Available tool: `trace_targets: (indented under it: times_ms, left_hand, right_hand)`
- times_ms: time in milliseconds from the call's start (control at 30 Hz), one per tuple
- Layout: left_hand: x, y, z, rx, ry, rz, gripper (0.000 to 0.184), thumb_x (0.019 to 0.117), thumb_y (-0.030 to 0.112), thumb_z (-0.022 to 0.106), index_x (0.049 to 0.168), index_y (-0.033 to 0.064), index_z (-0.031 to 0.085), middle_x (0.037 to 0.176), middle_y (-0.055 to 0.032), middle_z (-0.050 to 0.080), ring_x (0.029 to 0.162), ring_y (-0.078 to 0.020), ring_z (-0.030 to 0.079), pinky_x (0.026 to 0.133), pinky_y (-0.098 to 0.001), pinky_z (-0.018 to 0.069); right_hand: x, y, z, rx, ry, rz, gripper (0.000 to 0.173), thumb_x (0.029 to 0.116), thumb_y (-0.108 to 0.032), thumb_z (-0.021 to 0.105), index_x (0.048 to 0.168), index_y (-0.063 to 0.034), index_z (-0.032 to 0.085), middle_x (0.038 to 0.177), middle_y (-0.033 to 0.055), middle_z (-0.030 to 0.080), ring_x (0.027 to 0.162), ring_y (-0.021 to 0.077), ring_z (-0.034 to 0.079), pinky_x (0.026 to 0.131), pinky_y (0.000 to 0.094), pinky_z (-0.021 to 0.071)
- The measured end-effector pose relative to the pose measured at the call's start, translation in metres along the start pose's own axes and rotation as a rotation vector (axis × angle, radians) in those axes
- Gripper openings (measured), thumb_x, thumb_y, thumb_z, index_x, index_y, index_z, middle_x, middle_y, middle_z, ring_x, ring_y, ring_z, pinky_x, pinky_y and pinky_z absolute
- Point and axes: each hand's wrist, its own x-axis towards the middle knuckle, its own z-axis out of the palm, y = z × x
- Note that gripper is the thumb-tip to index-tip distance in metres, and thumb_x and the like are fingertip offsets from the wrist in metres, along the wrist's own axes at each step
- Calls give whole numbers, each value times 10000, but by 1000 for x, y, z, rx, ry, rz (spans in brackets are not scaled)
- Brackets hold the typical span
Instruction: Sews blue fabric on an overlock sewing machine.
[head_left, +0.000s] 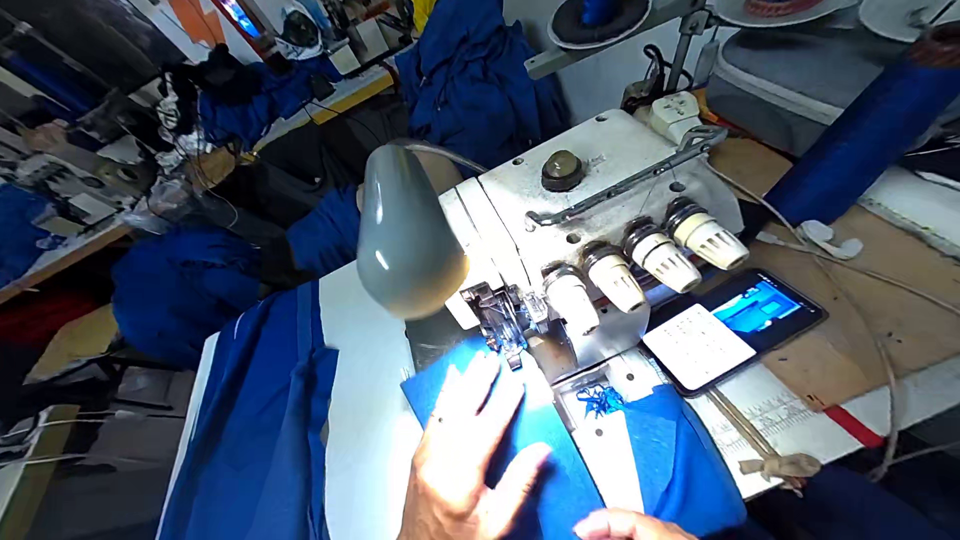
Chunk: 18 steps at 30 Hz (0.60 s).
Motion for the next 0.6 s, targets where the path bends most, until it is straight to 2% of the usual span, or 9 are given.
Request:
trace_targets:
  times_ms: [100, 167, 200, 233, 267, 333, 433, 500, 600]
  left_hand:
    - [-24, -7, 1, -108, 291, -236, 519, 982, 508, 622, 1327, 132, 529, 1449, -31, 524, 1394, -122, 456, 1134, -329, 411]
    - [-50, 10, 2, -397, 390, -533, 675, 975, 492, 642, 1340, -22, 398, 1340, -2, 499, 1249, -7, 503, 1016, -204, 465]
    - [-61, 24, -1, -645, 383, -735, 681, 974, 482, 648, 1350, -7, 360, 1257, 29, 535, 1142, 9, 574, 939, -195, 527]
    - [-70, 39, -8, -927, 358, -918, 614, 965, 471, 664, 1343, 64, 402, 1188, 31, 612, 1079, -34, 648, 910, -255, 578]
    - [-79, 50, -16, -1178, 334, -1051, 473, 923, 473, 708, 1237, 145, 576, 1092, 25, 726, 1014, -77, 710, 888, -312, 603]
    - [-102, 52, -33, -1445, 143, -1039, 347, 915, 468, 684, 1145, 223, 773, 1045, 27, 783, 999, -73, 732, 914, -305, 592]
    - [-116, 48, -43, -1377, 121, -938, 218, 961, 342, 675, 1121, 248, 790, 1037, 32, 784, 980, -62, 734, 905, -286, 597]
    - [-108, 55, -53, -1193, 158, -948, 164, 971, 308, 671, 1073, 274, 794, 994, 44, 786, 927, -49, 738, 861, -273, 608]
    - [-90, 62, -85, -951, 188, -795, 189, 1003, 372, 604, 1096, 383, 768, 1016, 199, 756, 954, 85, 682, 872, -153, 559]
  right_hand:
    - [10, -2, 7, 16, 61, -35, 219, 1014, 22, 504, 1143, 39, 679, 1075, 4, 738, 958, -43, 655, 873, 169, 541]
    - [9, -1, 13, 40, 125, -50, 244, 994, 5, 553, 1234, -28, 577, 922, -80, 649, 766, -73, 563, 706, 130, 497]
    - [7, -1, 14, 64, 136, -66, 330, 986, 2, 584, 1305, -43, 515, 916, -90, 642, 752, -61, 570, 699, 140, 516]
    - [5, -1, 15, 89, 148, -76, 428, 968, 14, 615, 1370, -37, 475, 913, -83, 647, 746, -39, 589, 694, 159, 536]
    - [1, -2, 15, 103, 156, -76, 486, 949, 23, 644, 1397, -28, 464, 932, -73, 682, 767, -19, 637, 708, 181, 569]
    - [-9, -7, 14, 62, 145, -51, 393, 942, 7, 670, 1312, 5, 538, 980, -43, 736, 818, -8, 689, 740, 196, 596]
    - [-23, -15, 10, -69, 117, -20, 130, 945, -25, 680, 1043, 60, 680, 836, 30, 734, 732, -16, 665, 700, 169, 563]
    - [-28, -20, 6, -95, 87, 64, 91, 952, -37, 666, 981, 46, 688, 780, 17, 708, 688, -25, 636, 664, 162, 539]
    - [-32, -42, -4, -76, -4, 130, 118, 976, -62, 638, 961, 50, 672, 718, -14, 634, 633, -50, 544, 609, 138, 458]
